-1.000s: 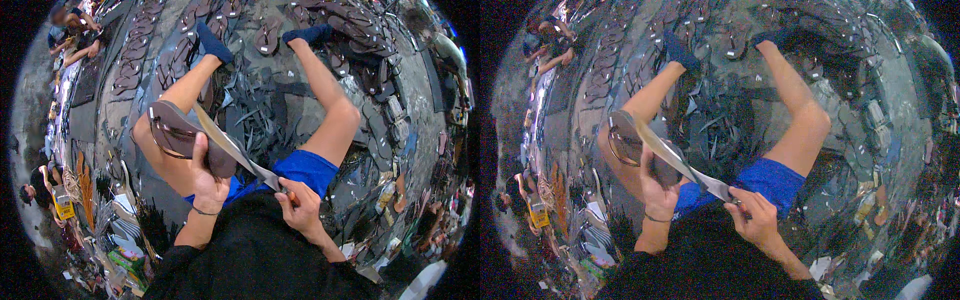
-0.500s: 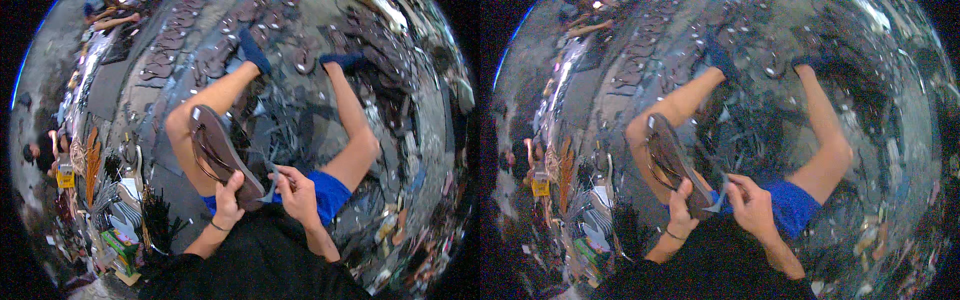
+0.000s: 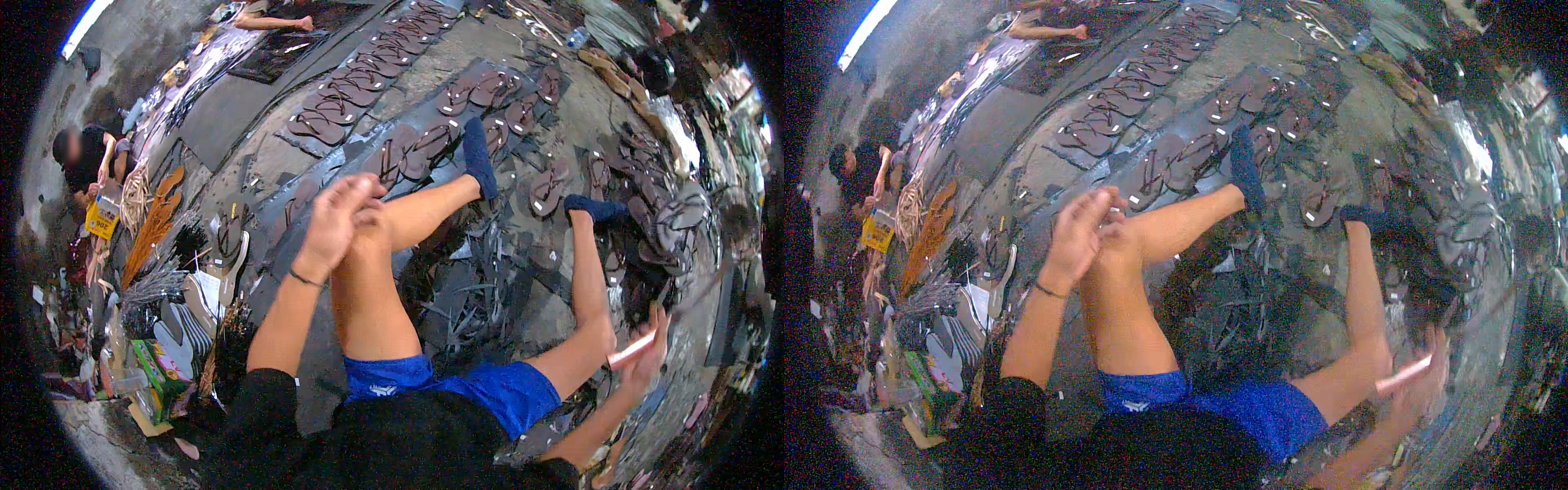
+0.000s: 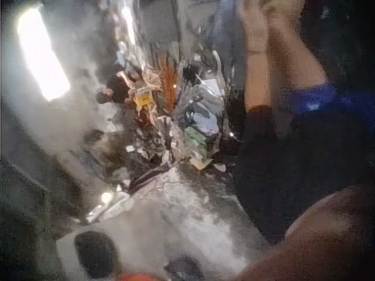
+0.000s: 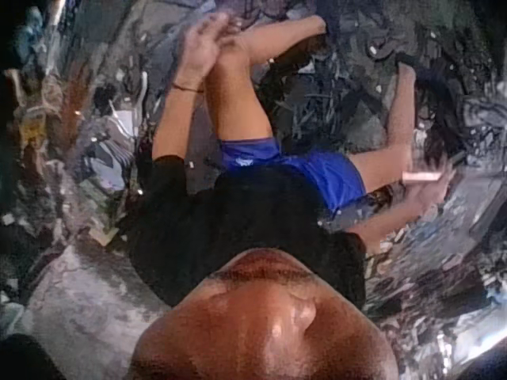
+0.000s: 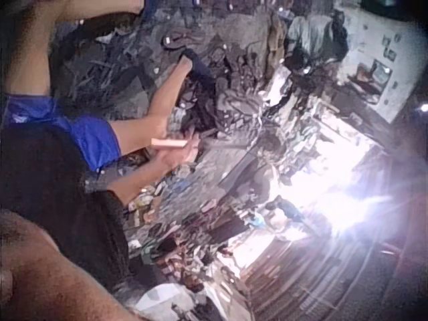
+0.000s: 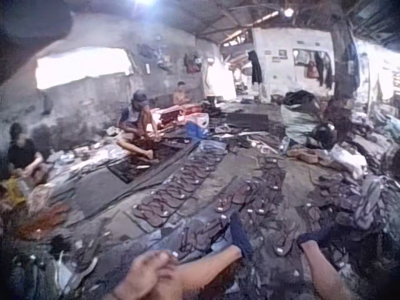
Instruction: The person sits on the floor and uses a knife to trim the edges of brown sandals. They repeatedly pick up sandals, scrape the soles and edges with the blade, and place them back on the floor among many others.
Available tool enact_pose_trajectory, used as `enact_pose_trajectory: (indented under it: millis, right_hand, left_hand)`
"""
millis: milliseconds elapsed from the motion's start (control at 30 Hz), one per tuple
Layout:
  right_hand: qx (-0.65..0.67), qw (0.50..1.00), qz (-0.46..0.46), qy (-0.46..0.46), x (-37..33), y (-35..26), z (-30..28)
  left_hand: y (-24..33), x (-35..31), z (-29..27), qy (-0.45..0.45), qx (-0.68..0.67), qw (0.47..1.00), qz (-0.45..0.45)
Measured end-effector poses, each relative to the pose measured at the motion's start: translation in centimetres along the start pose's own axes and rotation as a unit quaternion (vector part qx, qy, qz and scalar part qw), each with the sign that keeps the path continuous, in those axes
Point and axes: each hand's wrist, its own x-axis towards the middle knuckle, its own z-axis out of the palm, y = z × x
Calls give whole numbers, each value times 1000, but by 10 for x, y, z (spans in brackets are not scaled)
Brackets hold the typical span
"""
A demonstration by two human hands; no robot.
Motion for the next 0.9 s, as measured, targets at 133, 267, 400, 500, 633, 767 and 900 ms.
enact_pose_trajectory:
  millis: [133, 267, 400, 500, 633, 767, 900]
  right_hand:
    - [-438, 885, -82, 136, 9, 137, -142]
    - [-525, 845, 21, 98, -92, 227, -121]
    - [-520, 843, 111, 81, -111, 229, -100]
    - [-536, 826, 163, 62, -84, 208, -109]
    - [-514, 848, 77, 103, 27, 129, -124]
    - [-391, 905, -166, 14, 115, -4, 113]
    - [-298, 889, -171, -302, 155, 51, 317]
  left_hand:
    - [-2, 54, -76, 106, -11, 994, -37]
    - [-63, 94, -160, 206, -62, 973, -80]
    - [-117, 142, -187, 261, -107, 956, -81]
    - [-143, 184, -217, 274, -92, 956, -58]
    - [-169, 252, -257, 359, 45, 932, -29]
    - [-178, 282, -285, 371, 133, 914, -96]
    - [-148, 301, -273, 370, 105, 912, -141]
